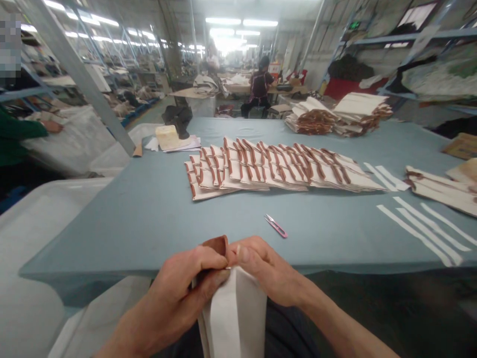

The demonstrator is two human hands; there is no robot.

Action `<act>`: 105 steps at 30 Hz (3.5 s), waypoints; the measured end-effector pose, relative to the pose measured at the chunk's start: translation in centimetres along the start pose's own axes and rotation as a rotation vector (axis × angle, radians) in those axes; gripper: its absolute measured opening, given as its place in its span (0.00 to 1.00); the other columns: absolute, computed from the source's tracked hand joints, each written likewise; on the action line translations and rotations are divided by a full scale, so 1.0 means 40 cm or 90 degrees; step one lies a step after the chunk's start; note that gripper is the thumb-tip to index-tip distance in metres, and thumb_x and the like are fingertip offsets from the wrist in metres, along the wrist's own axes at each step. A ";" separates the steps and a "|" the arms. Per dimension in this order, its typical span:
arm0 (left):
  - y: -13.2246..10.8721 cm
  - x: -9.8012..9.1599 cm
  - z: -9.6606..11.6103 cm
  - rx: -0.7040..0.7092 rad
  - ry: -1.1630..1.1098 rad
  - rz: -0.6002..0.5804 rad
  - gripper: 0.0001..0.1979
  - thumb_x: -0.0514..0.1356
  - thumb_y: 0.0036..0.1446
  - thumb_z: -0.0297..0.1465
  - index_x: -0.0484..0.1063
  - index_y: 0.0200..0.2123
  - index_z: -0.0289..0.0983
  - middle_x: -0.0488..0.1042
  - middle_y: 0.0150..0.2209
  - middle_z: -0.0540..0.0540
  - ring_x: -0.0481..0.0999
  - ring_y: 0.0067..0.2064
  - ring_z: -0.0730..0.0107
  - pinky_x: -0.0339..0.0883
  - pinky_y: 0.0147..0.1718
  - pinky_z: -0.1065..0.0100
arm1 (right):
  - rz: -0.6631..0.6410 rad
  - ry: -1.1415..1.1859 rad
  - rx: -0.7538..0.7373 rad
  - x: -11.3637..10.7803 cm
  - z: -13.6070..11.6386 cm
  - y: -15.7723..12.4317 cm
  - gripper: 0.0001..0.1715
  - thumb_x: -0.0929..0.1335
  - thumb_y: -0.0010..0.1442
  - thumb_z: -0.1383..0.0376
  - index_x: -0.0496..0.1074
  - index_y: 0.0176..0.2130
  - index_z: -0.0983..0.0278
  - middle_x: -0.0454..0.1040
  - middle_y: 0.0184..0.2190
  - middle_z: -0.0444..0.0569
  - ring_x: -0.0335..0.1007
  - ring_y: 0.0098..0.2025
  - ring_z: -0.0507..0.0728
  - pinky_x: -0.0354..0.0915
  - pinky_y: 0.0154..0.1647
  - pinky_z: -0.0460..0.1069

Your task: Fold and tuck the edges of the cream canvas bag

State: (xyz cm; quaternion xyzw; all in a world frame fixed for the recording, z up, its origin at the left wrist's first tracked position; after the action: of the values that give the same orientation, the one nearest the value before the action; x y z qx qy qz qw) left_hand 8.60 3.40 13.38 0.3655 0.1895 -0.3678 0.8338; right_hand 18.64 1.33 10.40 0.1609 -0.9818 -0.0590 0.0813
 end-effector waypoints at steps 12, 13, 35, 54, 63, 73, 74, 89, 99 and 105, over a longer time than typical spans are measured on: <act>-0.007 0.031 -0.010 -0.049 -0.051 -0.078 0.11 0.55 0.73 0.27 0.69 0.55 0.43 0.81 0.45 0.50 0.81 0.44 0.71 0.72 0.44 0.76 | 0.012 0.035 0.081 -0.023 0.037 -0.051 0.32 0.67 0.68 0.42 0.58 0.27 0.61 0.54 0.22 0.36 0.47 0.23 0.47 0.47 0.23 0.45; 0.001 0.034 -0.011 -0.098 -0.072 -0.116 0.09 0.53 0.74 0.30 0.71 0.52 0.43 0.80 0.43 0.51 0.80 0.42 0.72 0.72 0.42 0.76 | 0.004 -0.034 0.061 -0.027 0.012 -0.051 0.30 0.66 0.70 0.45 0.58 0.26 0.61 0.53 0.22 0.36 0.46 0.23 0.47 0.47 0.23 0.45; 0.010 0.055 0.028 -0.080 -0.001 -0.269 0.10 0.52 0.74 0.29 0.72 0.41 0.41 0.77 0.36 0.55 0.74 0.36 0.74 0.61 0.38 0.73 | 0.002 -0.348 -0.075 -0.015 -0.024 -0.099 0.16 0.62 0.73 0.62 0.66 0.32 0.63 0.64 0.26 0.40 0.58 0.28 0.50 0.55 0.31 0.46; 0.016 0.033 -0.098 -0.226 -0.268 -0.204 0.35 0.42 0.73 0.54 0.72 0.28 0.35 0.69 0.25 0.51 0.66 0.28 0.71 0.61 0.29 0.71 | 0.077 -0.316 0.028 -0.095 -0.017 -0.098 0.31 0.64 0.72 0.43 0.59 0.26 0.61 0.55 0.21 0.38 0.48 0.23 0.49 0.47 0.23 0.46; 0.012 0.070 -0.123 -0.247 -0.241 -0.267 0.34 0.46 0.73 0.52 0.76 0.28 0.35 0.74 0.27 0.49 0.69 0.31 0.69 0.64 0.34 0.71 | 0.131 -0.390 0.105 -0.150 0.067 -0.143 0.34 0.62 0.71 0.40 0.61 0.26 0.61 0.55 0.21 0.39 0.49 0.24 0.51 0.50 0.25 0.46; -0.051 0.144 -0.225 -0.362 -0.382 -0.445 0.32 0.56 0.66 0.58 0.62 0.23 0.38 0.55 0.24 0.54 0.53 0.28 0.72 0.50 0.25 0.69 | 0.134 -0.387 0.123 -0.157 0.098 -0.148 0.34 0.63 0.70 0.40 0.65 0.26 0.63 0.56 0.21 0.40 0.49 0.25 0.50 0.50 0.25 0.46; -0.056 0.147 -0.228 -0.371 -0.384 -0.458 0.33 0.56 0.65 0.59 0.61 0.22 0.38 0.54 0.23 0.54 0.52 0.26 0.73 0.48 0.24 0.69 | 0.134 -0.385 0.126 -0.159 0.101 -0.149 0.34 0.63 0.70 0.40 0.64 0.26 0.63 0.56 0.22 0.40 0.49 0.25 0.50 0.50 0.25 0.46; -0.047 0.125 -0.162 -0.230 -0.294 -0.494 0.23 0.55 0.71 0.43 0.73 0.29 0.34 0.65 0.25 0.53 0.62 0.27 0.74 0.55 0.28 0.72 | 0.134 -0.343 0.105 -0.157 0.102 -0.160 0.34 0.63 0.71 0.40 0.62 0.26 0.62 0.56 0.21 0.39 0.48 0.24 0.49 0.49 0.24 0.46; -0.073 0.030 -0.032 -0.014 0.039 -0.212 0.14 0.55 0.71 0.25 0.72 0.30 0.37 0.74 0.26 0.52 0.71 0.29 0.74 0.58 0.31 0.71 | 0.154 -0.521 -0.058 -0.130 0.046 -0.153 0.23 0.63 0.74 0.57 0.65 0.28 0.62 0.66 0.22 0.41 0.59 0.25 0.50 0.55 0.28 0.46; -0.050 -0.003 0.030 0.022 -0.041 -0.163 0.17 0.50 0.77 0.31 0.69 0.32 0.37 0.72 0.27 0.52 0.70 0.29 0.75 0.61 0.33 0.73 | 0.118 -0.469 -0.075 -0.109 0.031 -0.135 0.24 0.62 0.75 0.57 0.59 0.26 0.61 0.58 0.21 0.37 0.50 0.23 0.49 0.50 0.25 0.46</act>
State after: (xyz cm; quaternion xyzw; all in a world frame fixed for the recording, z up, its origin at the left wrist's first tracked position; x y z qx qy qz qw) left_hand 7.08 1.64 13.29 0.3403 0.2013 -0.4860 0.7794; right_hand 24.17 -2.23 7.81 0.0346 -0.9506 -0.1613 -0.2629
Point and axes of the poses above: each hand's wrist, its own y-axis towards the middle knuckle, its own x-axis out of the palm, z = x × y, the point moved 9 cm from there along y, towards the middle knuckle
